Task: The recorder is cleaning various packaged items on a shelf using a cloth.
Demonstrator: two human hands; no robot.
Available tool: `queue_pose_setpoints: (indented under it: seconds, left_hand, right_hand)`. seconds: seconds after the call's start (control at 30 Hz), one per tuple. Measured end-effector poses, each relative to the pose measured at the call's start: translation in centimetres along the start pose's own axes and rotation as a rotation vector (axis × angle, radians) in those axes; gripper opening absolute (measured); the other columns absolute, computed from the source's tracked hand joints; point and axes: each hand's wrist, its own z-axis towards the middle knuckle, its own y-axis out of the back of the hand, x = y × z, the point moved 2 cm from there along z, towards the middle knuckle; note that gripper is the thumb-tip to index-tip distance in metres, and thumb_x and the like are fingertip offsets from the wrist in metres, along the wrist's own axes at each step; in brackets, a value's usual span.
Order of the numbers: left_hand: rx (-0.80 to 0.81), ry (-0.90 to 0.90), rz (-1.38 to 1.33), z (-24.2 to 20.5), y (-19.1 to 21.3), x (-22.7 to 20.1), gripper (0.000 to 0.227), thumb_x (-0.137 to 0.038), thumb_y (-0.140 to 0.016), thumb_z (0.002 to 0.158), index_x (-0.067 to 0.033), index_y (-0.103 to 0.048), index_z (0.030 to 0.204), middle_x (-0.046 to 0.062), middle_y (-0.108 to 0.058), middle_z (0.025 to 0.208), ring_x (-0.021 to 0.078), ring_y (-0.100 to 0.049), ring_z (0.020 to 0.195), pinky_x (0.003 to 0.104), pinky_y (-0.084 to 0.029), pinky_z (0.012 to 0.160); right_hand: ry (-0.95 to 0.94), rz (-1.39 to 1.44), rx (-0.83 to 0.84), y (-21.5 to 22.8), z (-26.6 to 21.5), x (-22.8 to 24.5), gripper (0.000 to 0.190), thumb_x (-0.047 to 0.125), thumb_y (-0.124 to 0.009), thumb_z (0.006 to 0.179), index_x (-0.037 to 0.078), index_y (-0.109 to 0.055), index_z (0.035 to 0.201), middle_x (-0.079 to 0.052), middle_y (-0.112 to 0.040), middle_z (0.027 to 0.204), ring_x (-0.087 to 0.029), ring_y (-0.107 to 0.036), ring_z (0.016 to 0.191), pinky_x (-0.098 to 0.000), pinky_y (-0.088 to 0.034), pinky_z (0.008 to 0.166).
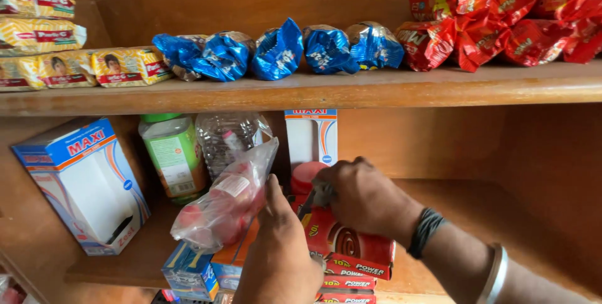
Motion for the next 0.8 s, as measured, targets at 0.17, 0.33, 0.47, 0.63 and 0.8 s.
queue_pose_setpoints:
  seconds: [0.17, 0.33, 0.47, 0.63, 0.8]
  left_hand:
    - [-0.135, -0.110, 0.039, 2.1, -1.1, 2.3, 0.129, 0.003, -0.079, 0.071, -0.0075, 0.008, 0.165, 0.025, -0.029, 0.156, 0.0354, -0.036, 0.146, 0.038, -0.034, 0.120]
    - [-0.139, -0.131, 0.102, 2.7, -1.6, 3.2, 0.126, 0.000, -0.084, 0.069, -0.0086, -0.001, 0.163, 0.022, -0.031, 0.155, 0.0346, -0.035, 0.146, 0.038, -0.032, 0.120]
    - [-0.095, -0.122, 0.138, 2.4, -1.6, 2.6, 0.120, -0.003, -0.085, 0.071, -0.0094, -0.007, 0.161, 0.021, -0.036, 0.154, 0.0341, -0.040, 0.143, 0.039, -0.035, 0.118]
    - [-0.023, -0.093, 0.150, 1.8, -1.2, 1.0, 0.108, -0.001, -0.075, 0.077, -0.0093, -0.007, 0.161, 0.021, -0.048, 0.147, 0.0337, -0.053, 0.135, 0.041, -0.043, 0.114]
    - [0.014, -0.225, 0.233, 2.8, -2.1, 1.0, 0.115, -0.017, -0.084, 0.069, 0.0002, -0.011, 0.156, 0.027, -0.047, 0.147, 0.0371, -0.051, 0.136, 0.042, -0.041, 0.115]
  right_hand:
    - [0.283, 0.408, 0.184, 3.3, -2.8, 3.5, 0.040, 0.010, -0.066, 0.077, 0.008, -0.074, 0.116, -0.013, -0.078, 0.106, -0.029, -0.074, 0.101, -0.0391, -0.053, 0.095]
    - [0.319, 0.592, 0.471, 7.7, -4.3, 0.2, 0.038, 0.010, -0.062, 0.077, 0.009, -0.084, 0.108, -0.006, -0.086, 0.109, -0.017, -0.077, 0.106, -0.0328, -0.060, 0.094]
    - [-0.290, 0.216, 0.499, 10.6, -4.1, 0.7, 0.034, 0.015, -0.067, 0.082, 0.018, -0.087, 0.110, -0.005, -0.086, 0.101, -0.017, -0.078, 0.093, -0.0332, -0.062, 0.088]
    - [-0.241, 0.207, 0.045, 5.9, -5.5, -2.3, 0.043, 0.012, -0.065, 0.078, 0.022, -0.081, 0.116, -0.007, -0.082, 0.099, -0.022, -0.077, 0.083, -0.0348, -0.063, 0.080]
    - [0.162, 0.597, 0.292, 7.9, -7.7, -1.6, 0.036, 0.008, -0.062, 0.074, 0.010, -0.089, 0.098, -0.004, -0.084, 0.096, -0.015, -0.079, 0.087, -0.0321, -0.062, 0.080]
